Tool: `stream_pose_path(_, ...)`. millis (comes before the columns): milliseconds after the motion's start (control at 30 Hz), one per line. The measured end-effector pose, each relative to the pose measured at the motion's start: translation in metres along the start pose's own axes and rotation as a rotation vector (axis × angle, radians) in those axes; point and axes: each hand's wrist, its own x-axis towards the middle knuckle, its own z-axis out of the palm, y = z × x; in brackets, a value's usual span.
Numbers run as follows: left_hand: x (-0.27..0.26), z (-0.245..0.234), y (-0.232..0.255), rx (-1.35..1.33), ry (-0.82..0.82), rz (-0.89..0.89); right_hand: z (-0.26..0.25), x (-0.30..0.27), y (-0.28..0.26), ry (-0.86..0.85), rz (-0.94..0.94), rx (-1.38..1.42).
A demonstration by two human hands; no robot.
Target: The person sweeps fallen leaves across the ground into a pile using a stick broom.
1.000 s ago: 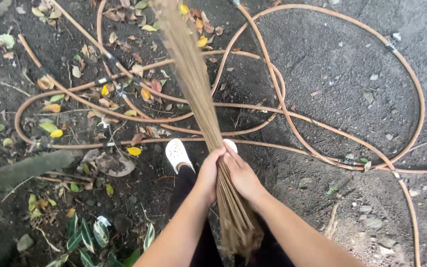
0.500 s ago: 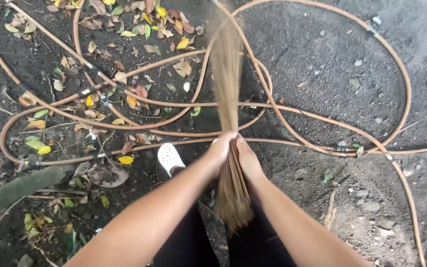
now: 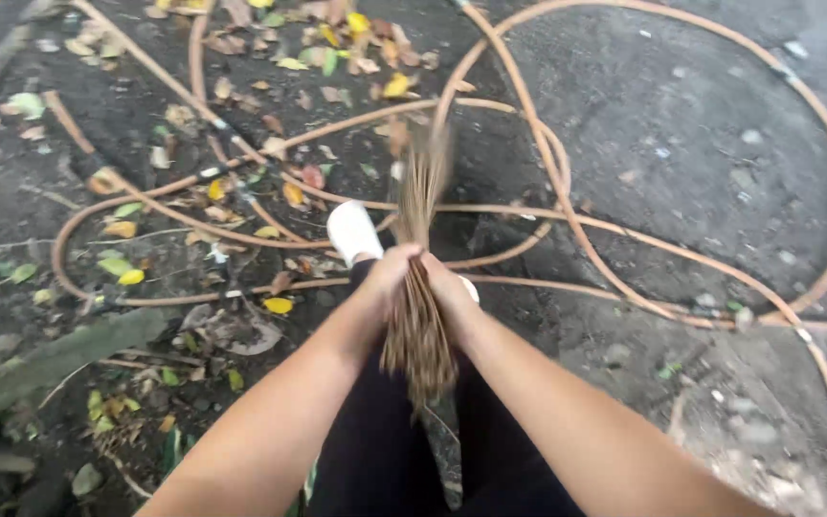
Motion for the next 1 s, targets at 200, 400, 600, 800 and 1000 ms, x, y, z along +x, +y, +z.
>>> stream_pose_path(200, -0.047, -0.002, 0.057, -0.391, 0.298, 0.575, 0.14, -0.021, -0.089, -0.089, 0.124, -0.221)
stream_pose_path(400, 0.001, -0.052, 0.073, 0.093, 0.105, 0.263, 0.172, -0.022, -0.069, 0.199, -0.285, -0.406)
stream_pose_path(600, -0.011, -0.046, 0.135, -0.506, 0.196, 0.327, 0.136, 0.1, -0.091, -0.068, 0.071, -0.357)
stream_pose_path(800, 0.0, 0.017, 0.12, -0.163, 0.015, 0.427, 0.174, -0.004, -0.138, 0.086, -0.137, -0.013)
stream_pose_path(1000, 0.11, 0.033, 0.196, 0.133, -0.238, 0.085, 0.084, 0.107, -0.161, 0.578, -0.205, -0.178)
